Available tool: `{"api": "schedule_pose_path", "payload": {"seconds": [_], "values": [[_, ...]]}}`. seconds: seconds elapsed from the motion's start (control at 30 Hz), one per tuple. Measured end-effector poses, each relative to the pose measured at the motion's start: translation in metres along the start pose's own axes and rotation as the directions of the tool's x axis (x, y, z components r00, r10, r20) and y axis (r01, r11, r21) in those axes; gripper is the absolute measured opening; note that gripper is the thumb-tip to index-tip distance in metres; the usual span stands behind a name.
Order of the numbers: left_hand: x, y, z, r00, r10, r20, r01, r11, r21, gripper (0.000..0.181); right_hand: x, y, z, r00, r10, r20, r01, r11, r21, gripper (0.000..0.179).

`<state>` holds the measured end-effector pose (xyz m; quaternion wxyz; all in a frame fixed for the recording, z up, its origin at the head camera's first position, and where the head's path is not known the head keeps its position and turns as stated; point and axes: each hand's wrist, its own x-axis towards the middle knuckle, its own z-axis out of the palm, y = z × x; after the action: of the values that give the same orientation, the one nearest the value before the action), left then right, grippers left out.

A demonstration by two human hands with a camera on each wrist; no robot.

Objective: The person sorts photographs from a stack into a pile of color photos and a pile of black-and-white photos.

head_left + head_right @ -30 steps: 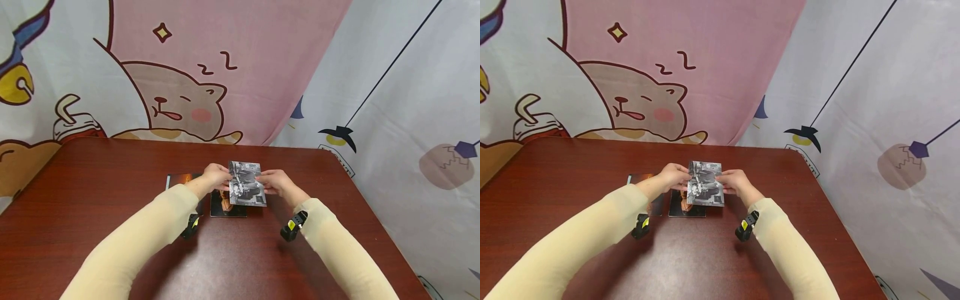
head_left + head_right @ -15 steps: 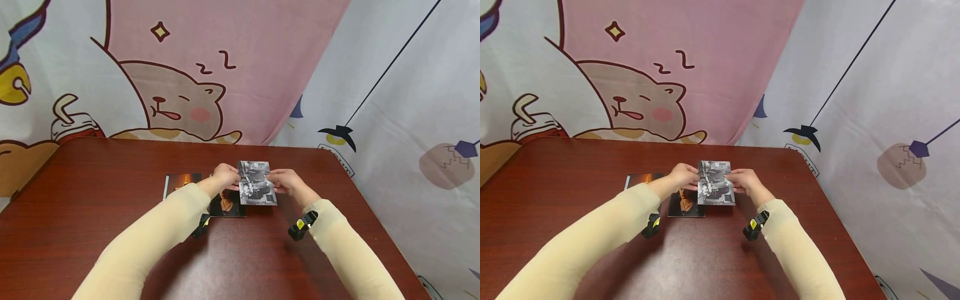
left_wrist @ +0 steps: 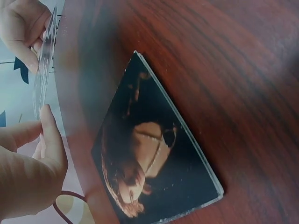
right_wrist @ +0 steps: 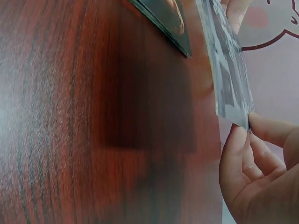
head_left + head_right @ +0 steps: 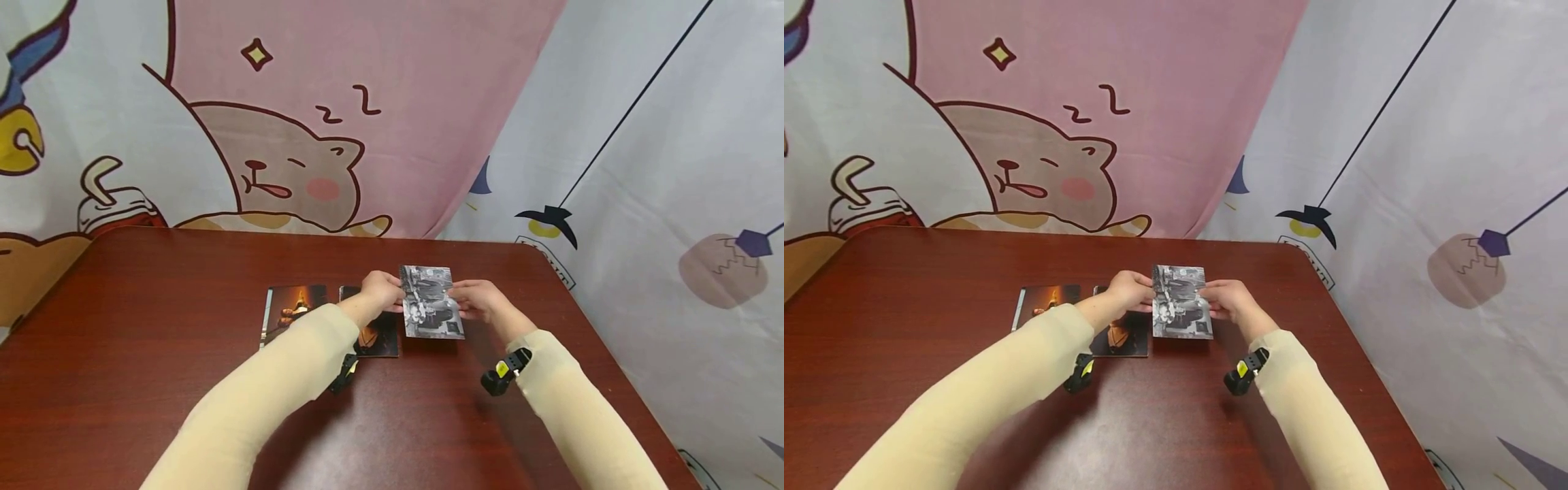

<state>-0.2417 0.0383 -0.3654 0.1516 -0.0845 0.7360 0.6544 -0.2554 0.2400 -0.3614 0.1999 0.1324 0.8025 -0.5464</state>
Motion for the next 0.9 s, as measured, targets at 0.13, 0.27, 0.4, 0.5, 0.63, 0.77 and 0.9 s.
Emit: {"api": "schedule_pose_path", "payload": {"seconds": [0.13,0.27,0.4,0.5,0.63,0.77,0.9], "values": [[0.002,-0.003,0.006,1.000,0.002,-0.005,-0.002,1.000,0.006,0.028,0.001,0.004,-0.005,1.000,0.009,-0.016,-0.009,1.000,-0.009,0.043],[0.010,-0.006,0.013,0.999,-0.029,-0.019,0.030,0.999,0.020,0.028,0.001,0.009,-0.011,1.000,-0.018,-0.004,0.018,1.000,0.013,0.035],[0.034,-0.027,0.023,0.999,0.026,-0.025,-0.026,0.999,-0.019,0.026,0.002,0.013,-0.015,1.000,-0.026,-0.008,0.026,1.000,0.014,0.030],[0.042,-0.037,0.029,0.999,0.039,-0.028,-0.040,0.999,-0.023,0.027,0.003,0.016,-0.015,0.999,0.001,-0.045,-0.001,1.000,-0.009,0.032],[0.027,-0.029,0.032,0.999,-0.022,-0.040,0.022,1.000,0.008,0.034,0.005,0.021,-0.016,0.998,0.024,-0.064,-0.025,0.999,-0.022,0.033],[0.011,-0.024,0.033,1.000,-0.001,-0.031,0.002,1.000,0.018,0.037,0.006,0.025,-0.016,0.996,0.037,-0.086,-0.040,0.999,-0.035,0.033],[0.004,-0.024,0.033,1.000,0.010,-0.014,-0.010,1.000,0.029,0.037,0.009,0.030,-0.017,0.995,0.035,-0.099,-0.040,0.998,-0.051,0.033]]}}
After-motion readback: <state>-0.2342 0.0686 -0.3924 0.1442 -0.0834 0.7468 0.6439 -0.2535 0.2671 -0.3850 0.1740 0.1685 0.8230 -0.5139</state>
